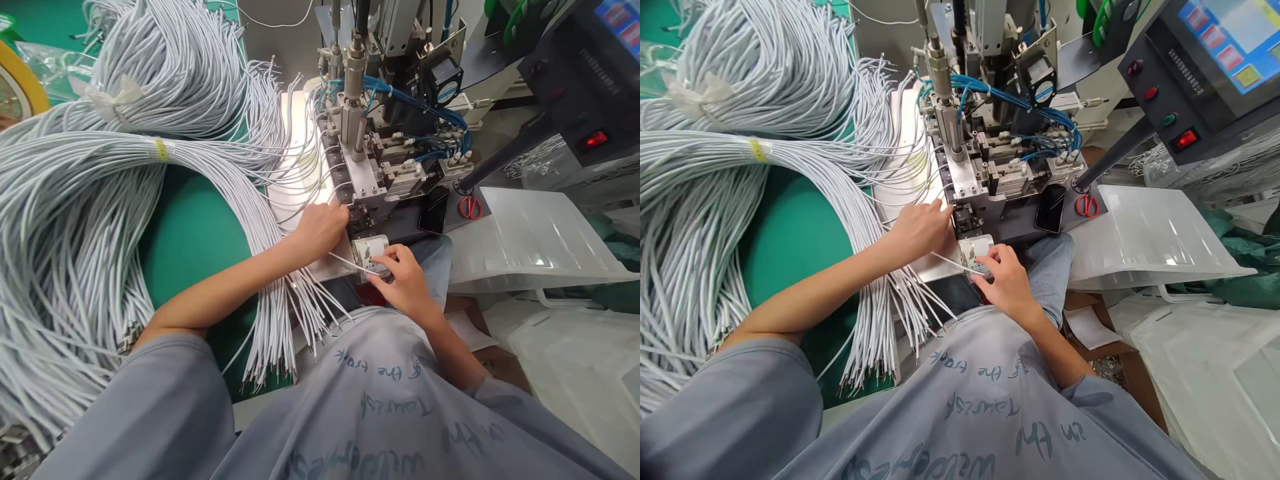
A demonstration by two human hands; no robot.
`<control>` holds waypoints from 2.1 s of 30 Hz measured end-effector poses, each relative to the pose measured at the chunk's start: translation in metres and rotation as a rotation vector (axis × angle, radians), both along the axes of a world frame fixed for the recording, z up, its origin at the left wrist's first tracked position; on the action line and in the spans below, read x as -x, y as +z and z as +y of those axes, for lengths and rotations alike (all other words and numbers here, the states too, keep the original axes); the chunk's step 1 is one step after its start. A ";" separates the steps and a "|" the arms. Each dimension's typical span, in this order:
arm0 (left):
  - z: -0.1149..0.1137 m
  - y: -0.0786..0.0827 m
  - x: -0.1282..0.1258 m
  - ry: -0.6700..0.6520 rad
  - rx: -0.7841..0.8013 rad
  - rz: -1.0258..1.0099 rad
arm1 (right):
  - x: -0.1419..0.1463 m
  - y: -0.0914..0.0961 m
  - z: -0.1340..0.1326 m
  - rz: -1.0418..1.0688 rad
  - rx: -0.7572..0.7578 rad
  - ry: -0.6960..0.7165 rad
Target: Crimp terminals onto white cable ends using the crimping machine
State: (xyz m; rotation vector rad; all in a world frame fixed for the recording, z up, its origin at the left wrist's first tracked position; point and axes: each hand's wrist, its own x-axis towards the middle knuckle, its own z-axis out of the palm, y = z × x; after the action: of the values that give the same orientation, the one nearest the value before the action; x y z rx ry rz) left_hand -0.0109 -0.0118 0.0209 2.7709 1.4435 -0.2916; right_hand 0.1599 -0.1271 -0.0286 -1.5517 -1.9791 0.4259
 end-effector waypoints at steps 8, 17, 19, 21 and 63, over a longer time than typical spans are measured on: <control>-0.025 -0.007 -0.010 -0.366 0.015 -0.506 | -0.007 0.003 0.016 0.183 -0.054 0.000; -0.004 -0.015 -0.004 -0.280 0.040 -0.943 | 0.011 0.010 0.071 0.979 0.048 -0.284; -0.004 -0.012 -0.004 -0.231 0.047 -1.015 | 0.022 0.010 0.074 1.158 0.073 -0.334; -0.005 -0.010 -0.004 -0.202 0.060 -1.063 | 0.031 0.010 0.074 1.288 0.123 -0.376; 0.006 -0.005 -0.002 -0.246 0.494 -1.221 | 0.021 0.019 0.065 0.756 -0.158 -0.206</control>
State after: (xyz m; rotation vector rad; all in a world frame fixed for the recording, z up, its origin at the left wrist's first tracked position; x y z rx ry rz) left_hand -0.0094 -0.0063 0.0158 1.9672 0.5869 0.7926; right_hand 0.1390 -0.0618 -0.0100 -1.2260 -1.2287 0.6378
